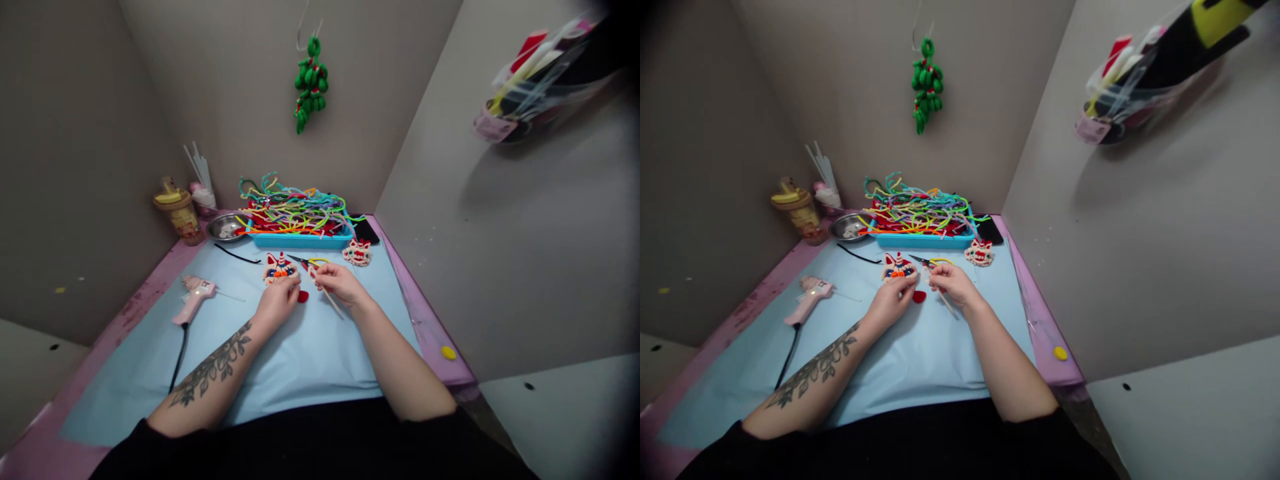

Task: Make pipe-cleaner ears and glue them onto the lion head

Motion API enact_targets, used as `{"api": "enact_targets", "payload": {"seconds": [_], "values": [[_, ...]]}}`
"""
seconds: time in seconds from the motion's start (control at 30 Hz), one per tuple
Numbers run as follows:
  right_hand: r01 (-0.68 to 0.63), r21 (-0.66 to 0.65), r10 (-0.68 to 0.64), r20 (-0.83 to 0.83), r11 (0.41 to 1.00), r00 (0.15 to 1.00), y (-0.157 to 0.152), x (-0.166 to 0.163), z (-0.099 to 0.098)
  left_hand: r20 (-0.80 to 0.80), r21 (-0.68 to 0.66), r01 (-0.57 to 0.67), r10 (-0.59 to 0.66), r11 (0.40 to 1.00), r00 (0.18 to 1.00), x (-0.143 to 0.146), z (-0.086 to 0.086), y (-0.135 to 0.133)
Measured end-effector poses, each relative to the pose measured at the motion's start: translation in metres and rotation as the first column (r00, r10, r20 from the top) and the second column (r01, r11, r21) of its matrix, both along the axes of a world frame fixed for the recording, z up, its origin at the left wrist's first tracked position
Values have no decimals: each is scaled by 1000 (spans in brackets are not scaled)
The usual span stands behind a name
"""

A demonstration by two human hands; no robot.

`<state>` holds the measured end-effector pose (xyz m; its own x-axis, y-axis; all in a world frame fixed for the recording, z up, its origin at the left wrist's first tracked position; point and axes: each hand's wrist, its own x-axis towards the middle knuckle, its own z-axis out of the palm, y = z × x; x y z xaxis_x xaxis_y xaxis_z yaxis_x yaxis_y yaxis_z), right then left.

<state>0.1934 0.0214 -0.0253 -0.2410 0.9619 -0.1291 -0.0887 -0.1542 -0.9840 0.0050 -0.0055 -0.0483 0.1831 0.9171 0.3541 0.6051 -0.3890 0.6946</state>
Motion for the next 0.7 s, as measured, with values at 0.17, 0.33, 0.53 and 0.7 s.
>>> {"api": "enact_targets", "payload": {"seconds": [0.17,0.33,0.53,0.7], "values": [[78,122,-85,61,990,994,-6,-15,-5,246,-56,-41,54,998,968,4,13,-5],[146,219,-169,92,965,981,-12,-24,-7,398,-115,-6,52,993,916,10,16,-9],[58,232,-80,84,971,993,-16,-29,-4,586,-219,59,83,974,806,13,13,-3],[-17,232,12,20,973,1000,-12,-29,-11,629,-279,65,131,958,766,11,14,-1]]}}
